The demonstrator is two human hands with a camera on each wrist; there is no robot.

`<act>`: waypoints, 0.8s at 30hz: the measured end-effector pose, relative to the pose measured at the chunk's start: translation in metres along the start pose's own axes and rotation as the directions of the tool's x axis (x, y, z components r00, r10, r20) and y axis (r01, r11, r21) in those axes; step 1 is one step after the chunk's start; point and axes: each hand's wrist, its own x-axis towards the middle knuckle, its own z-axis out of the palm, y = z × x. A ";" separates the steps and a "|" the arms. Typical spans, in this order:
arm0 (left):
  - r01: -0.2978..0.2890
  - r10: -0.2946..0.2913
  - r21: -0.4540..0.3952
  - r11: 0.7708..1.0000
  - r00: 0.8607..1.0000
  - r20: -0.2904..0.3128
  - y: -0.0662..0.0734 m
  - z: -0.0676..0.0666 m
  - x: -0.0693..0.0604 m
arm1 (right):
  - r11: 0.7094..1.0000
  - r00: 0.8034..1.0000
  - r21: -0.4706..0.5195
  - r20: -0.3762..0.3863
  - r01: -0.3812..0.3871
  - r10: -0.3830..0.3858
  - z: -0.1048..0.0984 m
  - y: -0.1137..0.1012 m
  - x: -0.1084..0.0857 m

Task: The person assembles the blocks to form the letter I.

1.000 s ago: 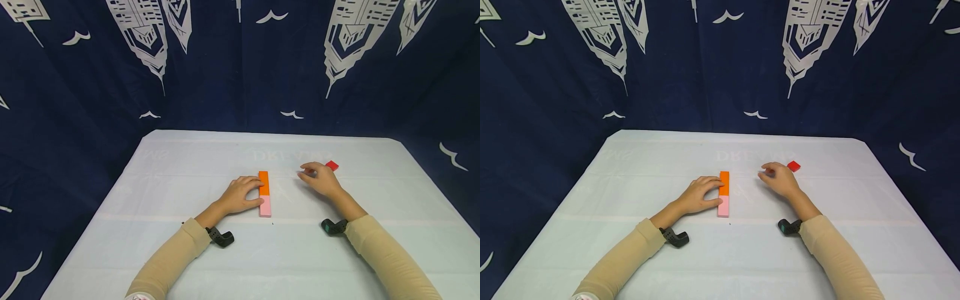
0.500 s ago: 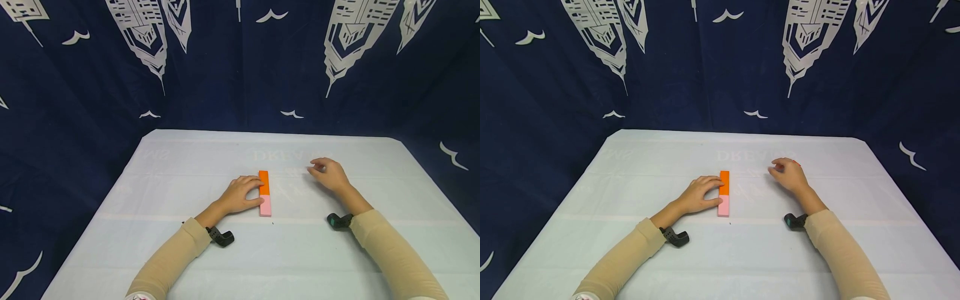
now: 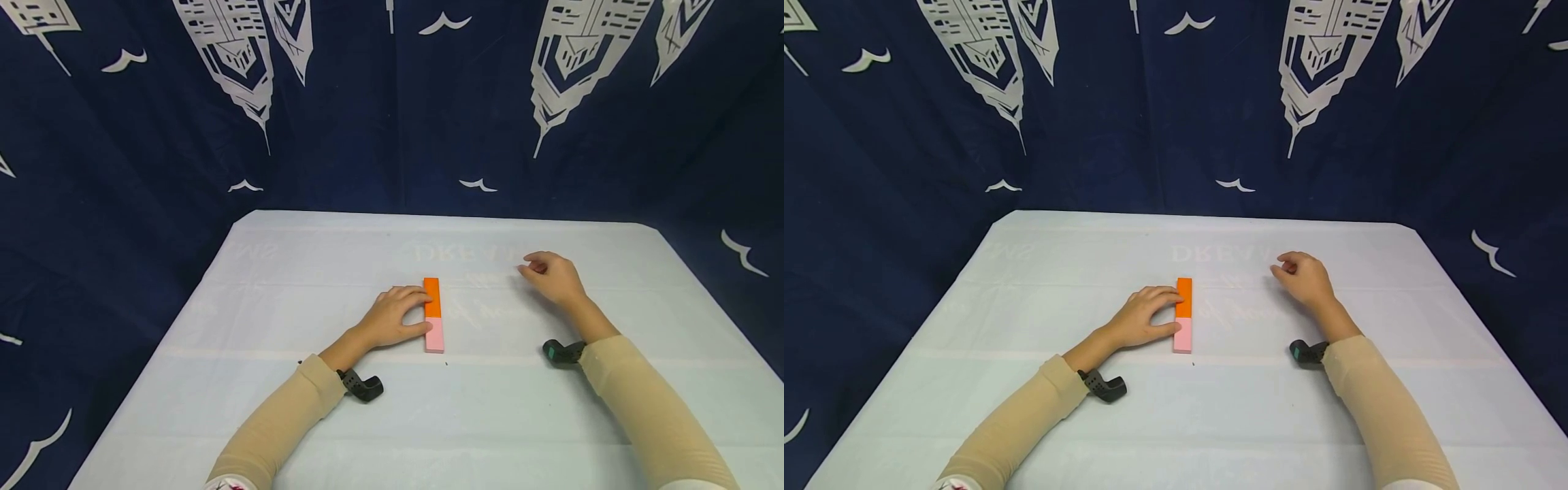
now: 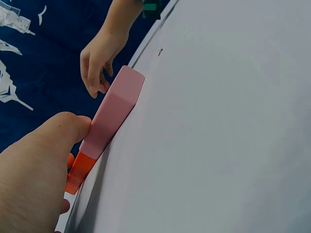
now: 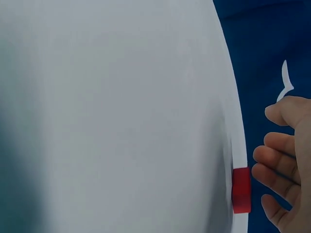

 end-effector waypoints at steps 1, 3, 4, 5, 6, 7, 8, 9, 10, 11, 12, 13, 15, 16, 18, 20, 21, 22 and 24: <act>-0.001 0.001 0.002 1.000 1.000 0.000 0.000 0.000 0.000 | 1.000 1.000 -0.001 -0.001 -0.003 0.003 -0.001 0.001 0.000; -0.002 0.002 0.004 1.000 1.000 -0.001 0.000 0.000 0.000 | 1.000 1.000 -0.002 -0.008 -0.007 0.007 -0.002 0.002 0.000; -0.003 0.003 0.004 1.000 1.000 -0.002 0.000 0.000 0.000 | 1.000 1.000 -0.003 -0.012 -0.009 0.009 -0.003 0.003 0.000; -0.005 0.005 0.003 1.000 1.000 -0.003 0.000 0.000 0.000 | 1.000 1.000 -0.005 -0.019 -0.010 0.010 -0.003 0.004 0.000; -0.006 0.006 0.002 1.000 1.000 -0.004 0.000 0.000 0.000 | 1.000 1.000 -0.006 -0.027 -0.011 0.011 -0.004 0.005 0.000; -0.006 0.006 0.001 1.000 1.000 -0.004 0.000 0.000 0.000 | 1.000 0.999 -0.008 -0.036 -0.013 0.013 -0.004 0.007 0.000; -0.006 0.006 0.000 1.000 1.000 -0.005 0.000 0.000 0.000 | 1.000 0.999 -0.005 -0.047 -0.018 0.018 -0.005 0.008 -0.001; -0.006 0.006 0.000 1.000 1.000 -0.005 0.000 0.000 0.000 | 1.000 0.998 -0.004 -0.056 -0.025 0.024 -0.005 0.009 -0.001; -0.006 0.006 0.000 1.000 1.000 -0.004 0.000 0.000 0.000 | 1.000 0.997 -0.006 -0.066 -0.030 0.029 -0.005 0.010 -0.001; -0.006 0.006 0.001 1.000 1.000 -0.004 0.000 0.000 0.000 | 0.999 0.996 -0.006 -0.076 -0.036 0.036 -0.006 0.011 -0.001; -0.006 0.006 0.000 1.000 1.000 -0.003 0.000 0.000 0.000 | 0.999 0.995 -0.005 -0.084 -0.046 0.045 -0.006 0.011 -0.001; -0.006 0.006 0.000 1.000 1.000 -0.002 0.000 0.000 0.000 | 0.999 0.994 -0.004 -0.092 -0.054 0.054 -0.006 0.012 -0.001; -0.007 0.007 -0.001 1.000 1.000 -0.002 0.000 0.000 0.000 | 0.997 0.992 -0.007 -0.106 -0.072 0.071 -0.006 0.013 -0.002; -0.008 0.008 -0.002 1.000 1.000 -0.002 0.000 0.000 0.000 | 0.997 0.991 -0.010 -0.114 -0.077 0.075 -0.007 0.013 -0.002; -0.009 0.009 -0.004 1.000 1.000 -0.003 0.000 0.000 0.000 | 0.996 0.988 -0.016 -0.127 -0.089 0.086 -0.007 0.014 -0.002; -0.010 0.010 -0.006 1.000 1.000 -0.005 -0.001 0.000 0.000 | 0.995 0.986 -0.028 -0.140 -0.096 0.092 -0.006 0.014 -0.003; -0.010 0.010 -0.007 1.000 1.000 -0.005 -0.001 0.000 0.000 | 0.995 0.985 -0.032 -0.146 -0.098 0.093 -0.006 0.015 -0.003; -0.010 0.009 -0.007 1.000 1.000 -0.004 -0.001 0.000 0.000 | 0.994 0.984 -0.037 -0.150 -0.100 0.093 -0.006 0.016 -0.003; -0.009 0.009 -0.008 1.000 1.000 -0.004 -0.001 0.000 0.000 | 0.993 0.983 -0.046 -0.154 -0.107 0.099 -0.005 0.017 -0.003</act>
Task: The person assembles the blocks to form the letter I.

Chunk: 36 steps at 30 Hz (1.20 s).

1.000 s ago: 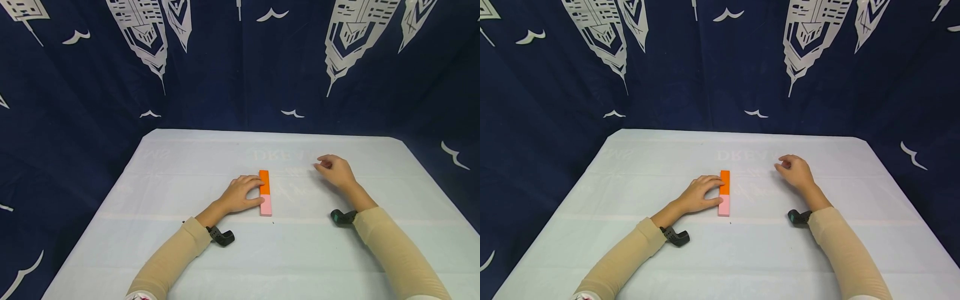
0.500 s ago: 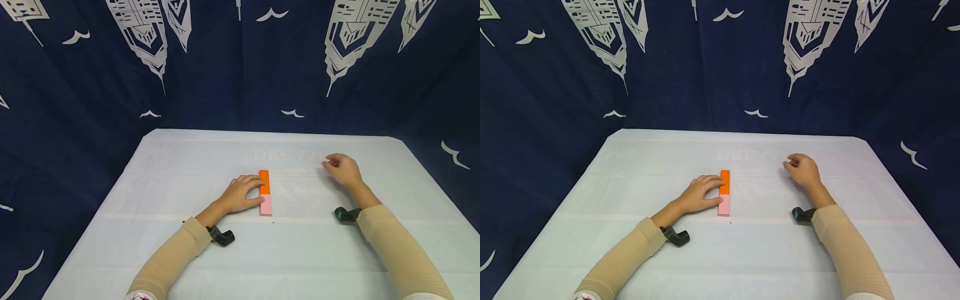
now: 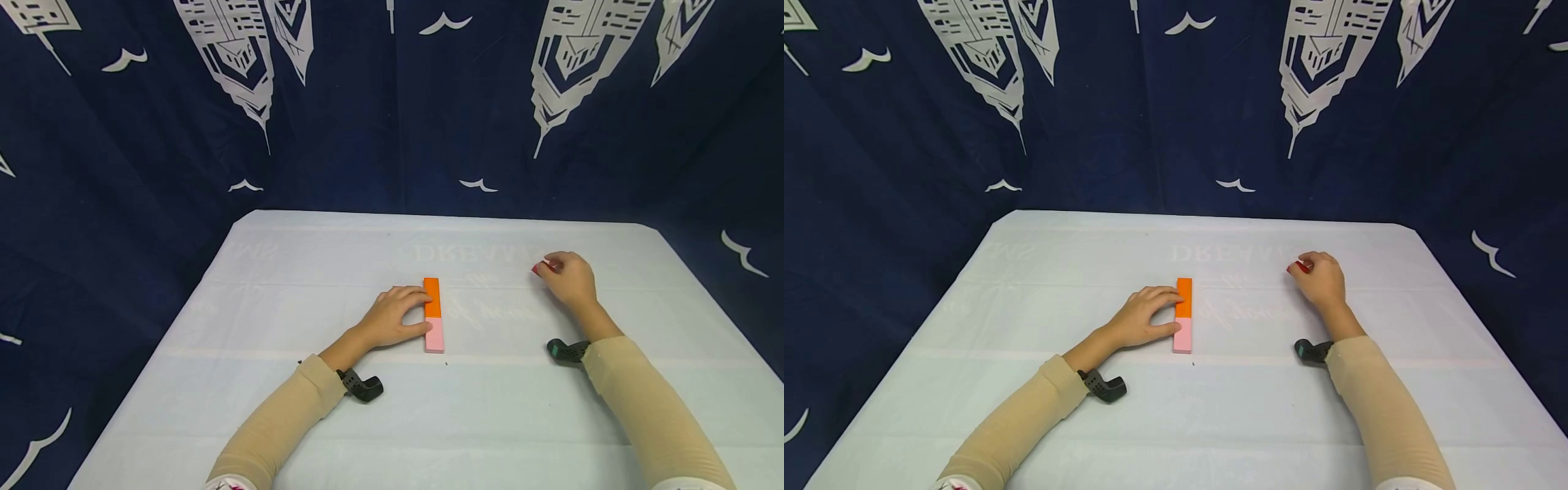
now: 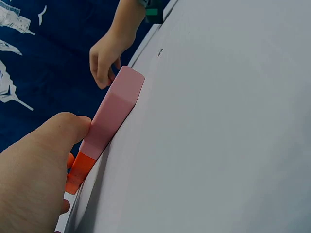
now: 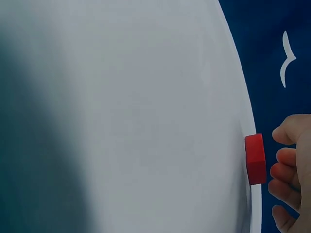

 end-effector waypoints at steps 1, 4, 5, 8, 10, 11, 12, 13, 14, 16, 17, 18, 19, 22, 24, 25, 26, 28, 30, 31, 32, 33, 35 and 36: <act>0.001 -0.001 0.000 1.000 1.000 0.001 0.000 0.000 0.000 | 1.000 1.000 -0.002 -0.001 -0.004 0.004 0.000 0.000 0.000; 0.003 -0.003 0.000 1.000 1.000 0.003 0.001 0.000 0.000 | 1.000 1.000 -0.009 0.005 -0.022 0.022 0.001 0.002 -0.001; 0.003 -0.003 0.000 1.000 1.000 0.003 0.001 0.000 0.000 | 1.000 1.000 -0.012 0.008 -0.028 0.028 0.001 0.002 -0.002; 0.003 -0.003 -0.001 1.000 1.000 0.002 0.001 0.000 -0.001 | 0.998 0.998 -0.018 0.018 -0.053 0.054 0.002 0.003 -0.002; 0.002 -0.002 0.000 1.000 1.000 0.002 0.001 0.000 -0.001 | 0.997 0.997 -0.022 0.024 -0.070 0.070 0.003 0.004 -0.003; 0.002 -0.002 0.000 1.000 1.000 0.001 0.000 0.000 -0.001 | 0.997 0.997 -0.023 0.026 -0.077 0.078 0.003 0.004 -0.003; 0.002 -0.002 0.000 1.000 1.000 0.001 0.000 0.000 -0.001 | 0.996 0.996 -0.025 0.028 -0.086 0.086 0.004 0.004 -0.003; 0.001 -0.001 0.000 1.000 1.000 0.000 0.000 0.001 -0.001 | 0.995 0.995 -0.028 0.030 -0.091 0.092 0.004 0.005 -0.003; 0.001 -0.001 0.002 1.000 1.000 0.000 0.000 0.001 -0.001 | 0.995 0.995 -0.030 0.032 -0.096 0.097 0.004 0.005 -0.003; 0.000 0.000 0.004 1.000 1.000 0.000 0.000 0.001 -0.001 | 0.994 0.994 -0.030 0.033 -0.104 0.105 0.005 0.005 -0.004; 0.000 0.000 0.004 1.000 1.000 0.000 0.000 0.001 0.000 | 0.994 0.994 -0.031 0.034 -0.107 0.108 0.005 0.005 -0.004; 0.000 0.000 0.005 1.000 1.000 0.000 0.000 0.001 0.000 | 0.994 0.994 -0.031 0.034 -0.107 0.108 0.005 0.006 -0.004; -0.001 0.001 0.006 1.000 1.000 -0.001 0.000 0.001 0.000 | 0.994 0.993 -0.029 0.036 -0.108 0.109 0.005 0.006 -0.004; -0.001 0.001 0.008 1.000 1.000 -0.001 0.000 0.001 0.000 | 0.994 0.994 -0.026 0.040 -0.105 0.105 0.005 0.006 -0.004; -0.002 0.002 0.011 1.000 1.000 -0.002 -0.001 0.000 0.000 | 0.994 0.994 -0.023 0.044 -0.102 0.103 0.005 0.007 -0.004; -0.002 0.002 0.013 1.000 1.000 -0.001 -0.001 0.000 0.000 | 0.995 0.994 -0.022 0.045 -0.102 0.103 0.005 0.006 -0.004; -0.003 0.003 0.013 1.000 1.000 -0.002 -0.001 0.000 0.000 | 0.995 0.994 -0.021 0.046 -0.102 0.103 0.005 0.006 -0.004; -0.005 0.005 0.015 1.000 1.000 -0.003 -0.001 0.000 0.000 | 0.994 0.993 -0.020 0.046 -0.105 0.105 0.005 0.006 -0.004; -0.006 0.006 0.016 1.000 1.000 -0.003 -0.001 0.000 0.000 | 0.994 0.993 -0.021 0.046 -0.107 0.108 0.006 0.008 -0.004; -0.006 0.006 0.018 1.000 1.000 -0.003 -0.001 0.000 0.000 | 0.994 0.993 -0.022 0.046 -0.108 0.109 0.006 0.008 -0.004; -0.006 0.006 0.016 1.000 1.000 -0.003 -0.001 0.000 0.000 | 0.994 0.993 -0.021 0.044 -0.108 0.108 0.007 0.009 -0.004; -0.006 0.006 0.015 1.000 1.000 -0.003 -0.001 0.001 0.000 | 0.994 0.993 -0.022 0.043 -0.107 0.108 0.007 0.010 -0.004; -0.006 0.006 0.013 1.000 1.000 -0.001 -0.001 0.001 0.000 | 0.994 0.993 -0.021 0.044 -0.106 0.107 0.008 0.012 -0.004; -0.005 0.005 0.012 1.000 1.000 -0.001 -0.001 0.001 0.000 | 0.994 0.993 -0.019 0.044 -0.107 0.108 0.008 0.012 -0.004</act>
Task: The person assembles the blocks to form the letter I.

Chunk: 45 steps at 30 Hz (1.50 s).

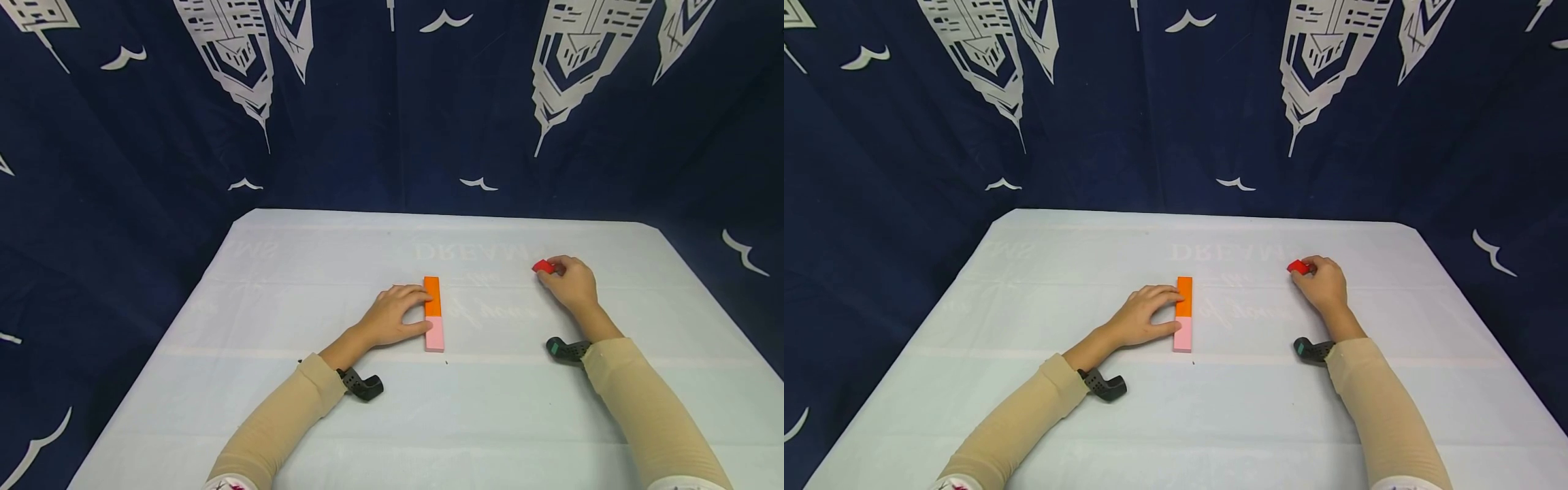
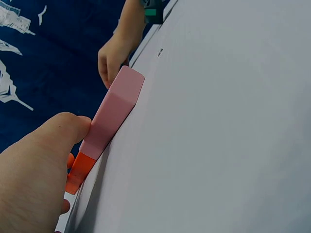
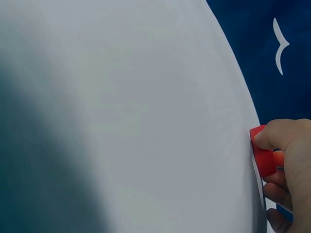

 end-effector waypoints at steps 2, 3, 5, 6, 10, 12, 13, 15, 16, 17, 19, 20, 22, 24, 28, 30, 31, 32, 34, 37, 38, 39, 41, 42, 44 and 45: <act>0.000 0.000 -0.002 1.000 1.000 0.001 0.000 0.000 0.000 | 1.000 1.000 0.003 0.001 -0.002 0.002 0.000 0.000 0.000; 0.000 0.000 -0.001 1.000 1.000 0.001 0.000 0.000 0.000 | 1.000 1.000 0.003 0.003 -0.004 0.004 0.000 0.000 0.000; 0.001 -0.001 0.001 1.000 1.000 0.002 0.000 0.001 0.000 | 1.000 1.000 0.007 0.006 -0.009 0.009 0.000 -0.001 0.000; 0.001 -0.001 0.002 1.000 1.000 0.002 0.000 0.001 0.000 | 1.000 1.000 0.008 0.006 -0.011 0.011 0.000 -0.001 0.000; 0.001 -0.001 0.006 1.000 1.000 0.003 -0.001 0.001 0.000 | 1.000 1.000 0.016 0.004 -0.020 0.020 0.000 -0.001 0.000; 0.000 0.000 0.004 1.000 1.000 0.003 -0.001 0.001 0.000 | 0.999 1.000 0.027 0.004 -0.022 0.022 0.000 -0.002 0.000; -0.001 0.001 0.003 1.000 1.000 0.002 0.000 0.000 0.000 | 0.999 1.000 0.033 0.005 -0.021 0.021 0.000 -0.002 0.000; -0.002 0.002 0.001 1.000 1.000 0.000 0.000 0.000 0.000 | 0.999 1.000 0.048 0.004 -0.015 0.014 0.000 -0.003 0.001; -0.003 0.003 0.001 1.000 1.000 0.000 0.000 0.000 0.000 | 0.998 1.000 0.056 0.001 -0.010 0.009 0.000 -0.004 0.001; -0.004 0.004 0.000 1.000 1.000 -0.001 0.000 0.000 0.000 | 0.998 1.000 0.062 -0.002 -0.003 0.003 -0.001 -0.005 0.001; -0.005 0.005 0.000 1.000 1.000 -0.001 0.000 0.000 0.000 | 0.997 1.000 0.074 -0.006 0.011 -0.010 -0.001 -0.007 0.002; -0.007 0.007 0.000 1.000 1.000 -0.002 0.000 0.000 0.000 | 0.997 1.000 0.079 -0.006 0.014 -0.014 0.000 -0.008 0.002; -0.009 0.009 0.000 1.000 1.000 -0.003 0.000 0.000 0.000 | 0.996 1.000 0.085 -0.003 0.018 -0.018 0.000 -0.012 0.003; -0.009 0.009 0.000 1.000 1.000 -0.004 0.000 0.000 0.000 | 0.996 1.000 0.091 0.003 0.020 -0.021 0.001 -0.015 0.004; -0.005 0.005 0.003 1.000 1.000 -0.003 -0.001 0.000 0.000 | 0.994 0.999 0.105 0.014 0.028 -0.030 0.003 -0.024 0.006; -0.003 0.003 0.000 1.000 1.000 -0.001 0.000 0.000 0.000 | 0.993 0.999 0.114 0.017 0.037 -0.039 0.004 -0.028 0.007; -0.002 0.002 -0.001 1.000 1.000 -0.001 0.000 0.000 0.000 | 0.992 0.999 0.118 0.018 0.041 -0.043 0.005 -0.030 0.008; -0.001 0.001 -0.003 1.000 1.000 0.000 0.000 0.000 0.000 | 0.991 0.999 0.122 0.017 0.046 -0.049 0.005 -0.032 0.008; -0.001 0.001 -0.005 1.000 1.000 0.002 0.000 -0.001 0.000 | 0.991 0.998 0.122 0.019 0.057 -0.060 0.007 -0.035 0.009; 0.000 0.000 -0.007 1.000 1.000 0.002 0.001 -0.001 0.000 | 0.990 0.997 0.120 0.023 0.070 -0.073 0.009 -0.039 0.011; -0.001 0.001 -0.007 1.000 1.000 0.003 0.001 -0.002 0.000 | 0.990 0.997 0.119 0.024 0.074 -0.077 0.010 -0.041 0.012; -0.001 0.001 -0.006 1.000 1.000 0.002 0.001 -0.002 0.000 | 0.990 0.996 0.118 0.023 0.080 -0.083 0.011 -0.042 0.012; -0.001 0.001 -0.006 1.000 1.000 0.003 0.001 -0.002 0.000 | 0.989 0.996 0.120 0.025 0.085 -0.089 0.012 -0.045 0.013; -0.001 0.001 -0.006 1.000 1.000 0.003 0.001 -0.002 0.000 | 0.989 0.995 0.120 0.025 0.089 -0.093 0.013 -0.047 0.014; -0.002 0.002 -0.005 1.000 1.000 0.004 0.001 -0.002 0.000 | 0.988 0.995 0.126 0.025 0.093 -0.097 0.014 -0.050 0.014; -0.001 0.002 -0.006 1.000 1.000 0.004 0.001 -0.002 0.000 | 0.987 0.995 0.127 0.026 0.097 -0.101 0.014 -0.051 0.015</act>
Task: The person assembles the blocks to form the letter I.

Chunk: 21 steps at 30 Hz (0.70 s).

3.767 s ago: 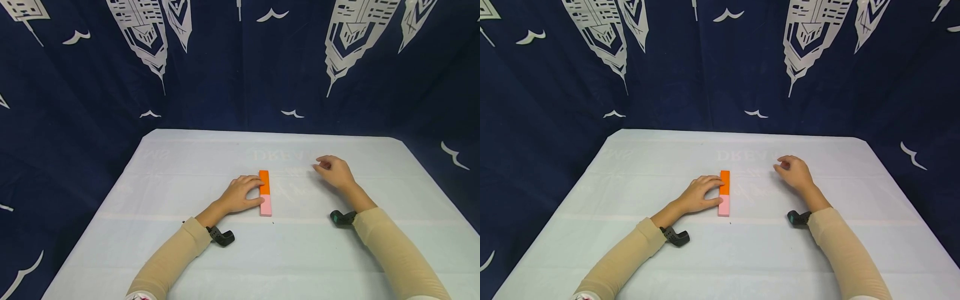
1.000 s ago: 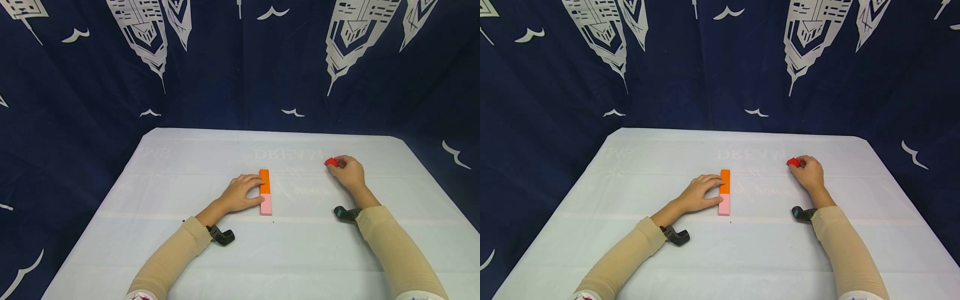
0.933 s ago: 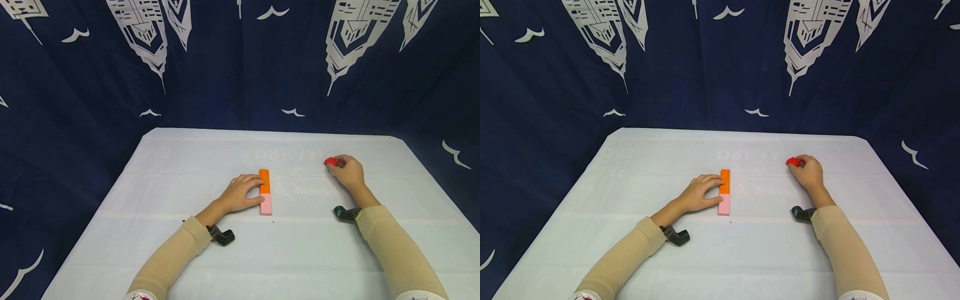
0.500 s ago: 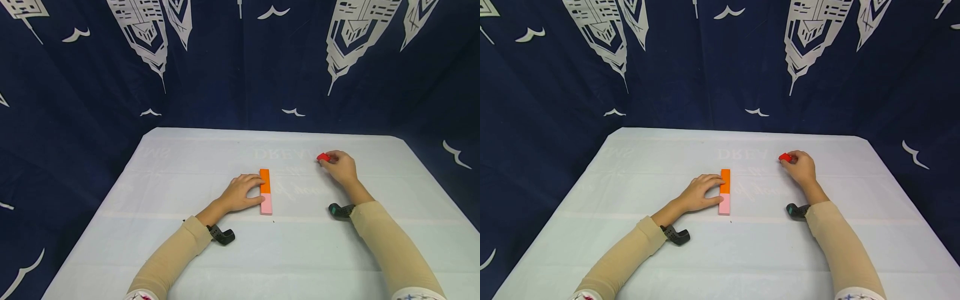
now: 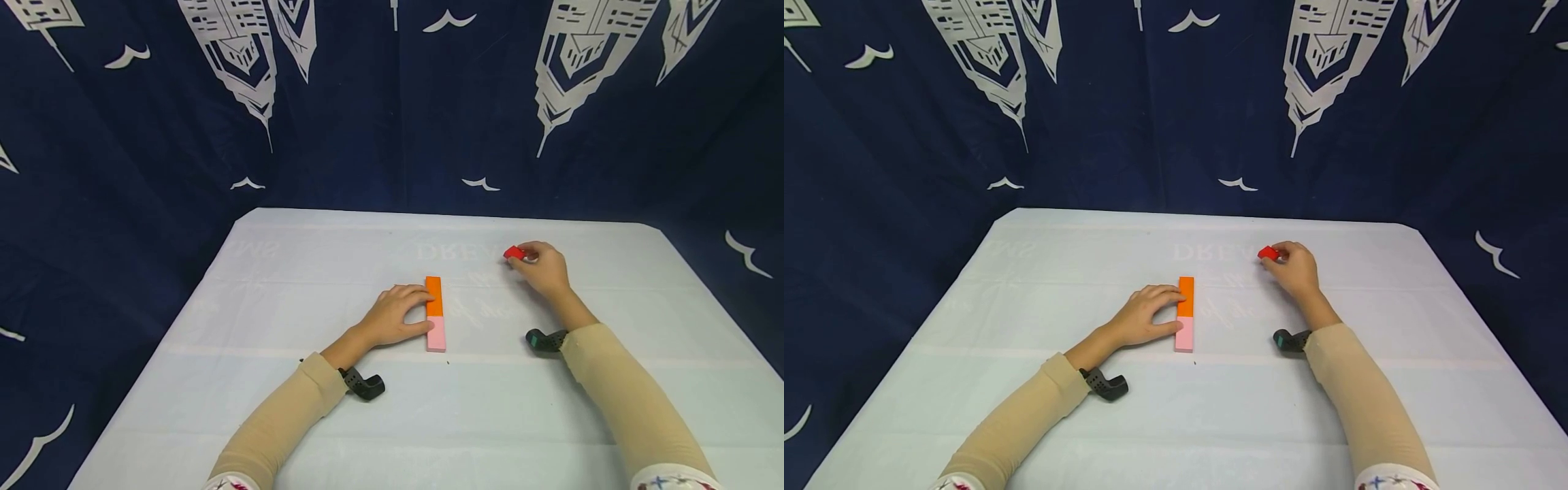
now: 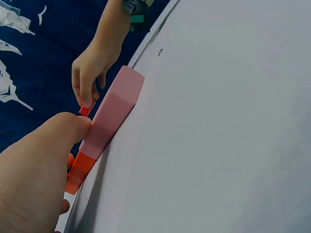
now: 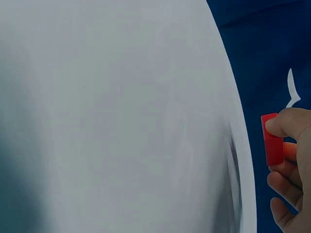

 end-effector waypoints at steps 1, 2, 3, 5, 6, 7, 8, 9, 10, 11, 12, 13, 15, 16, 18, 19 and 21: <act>0.000 0.000 0.000 1.000 1.000 0.000 0.000 0.000 0.000 | 1.000 1.000 0.002 0.002 0.002 -0.002 0.001 -0.001 0.000; 0.001 -0.001 0.000 1.000 1.000 0.001 0.000 0.000 0.000 | 1.000 1.000 0.003 0.004 0.007 -0.007 0.001 -0.002 0.001; 0.001 -0.001 -0.001 1.000 1.000 0.000 0.000 0.000 0.000 | 1.000 1.000 0.007 0.006 0.011 -0.011 0.002 -0.003 0.001; 0.000 0.000 -0.002 1.000 1.000 -0.001 0.000 0.000 0.000 | 1.000 1.000 0.012 0.012 0.019 -0.019 0.003 -0.006 0.001; -0.001 0.001 -0.003 1.000 1.000 -0.001 0.000 0.000 0.000 | 1.000 1.000 0.013 0.015 0.022 -0.022 0.004 -0.007 0.001; -0.003 0.003 -0.004 1.000 1.000 -0.001 0.000 0.000 0.000 | 1.000 1.000 0.016 0.019 0.022 -0.023 0.005 -0.008 0.002; -0.003 0.003 -0.004 1.000 1.000 -0.001 0.000 0.000 0.000 | 1.000 1.000 0.019 0.022 0.022 -0.022 0.006 -0.010 0.002; -0.004 0.004 -0.004 1.000 1.000 -0.002 0.000 0.000 0.000 | 1.000 0.999 0.021 0.025 0.021 -0.021 0.007 -0.011 0.002; -0.005 0.005 -0.004 1.000 1.000 -0.002 0.000 0.000 0.000 | 0.999 0.999 0.025 0.027 0.020 -0.020 0.008 -0.013 0.003; -0.006 0.006 -0.005 1.000 1.000 -0.003 0.000 0.000 0.000 | 0.999 0.999 0.030 0.028 0.019 -0.020 0.009 -0.014 0.004; -0.006 0.006 -0.005 1.000 1.000 -0.005 0.000 0.000 0.000 | 0.999 0.999 0.035 0.028 0.017 -0.018 0.010 -0.016 0.004; -0.006 0.006 -0.004 1.000 1.000 -0.005 0.000 0.000 0.000 | 0.999 0.999 0.041 0.029 0.018 -0.019 0.011 -0.018 0.005; -0.005 0.005 -0.002 1.000 1.000 -0.005 0.000 0.000 0.000 | 0.998 0.999 0.051 0.031 0.025 -0.026 0.012 -0.021 0.006; -0.004 0.004 -0.002 1.000 1.000 -0.005 0.000 0.000 0.000 | 0.998 0.999 0.056 0.033 0.028 -0.030 0.013 -0.023 0.006; -0.003 0.003 -0.003 1.000 1.000 -0.002 0.001 0.000 0.000 | 0.998 0.999 0.060 0.037 0.034 -0.037 0.014 -0.026 0.006; -0.002 0.002 -0.003 1.000 1.000 0.000 0.001 0.000 0.000 | 0.998 0.998 0.061 0.040 0.036 -0.038 0.015 -0.028 0.006; -0.001 0.001 -0.001 1.000 1.000 0.001 0.001 -0.001 0.000 | 0.997 0.998 0.061 0.044 0.038 -0.041 0.017 -0.030 0.007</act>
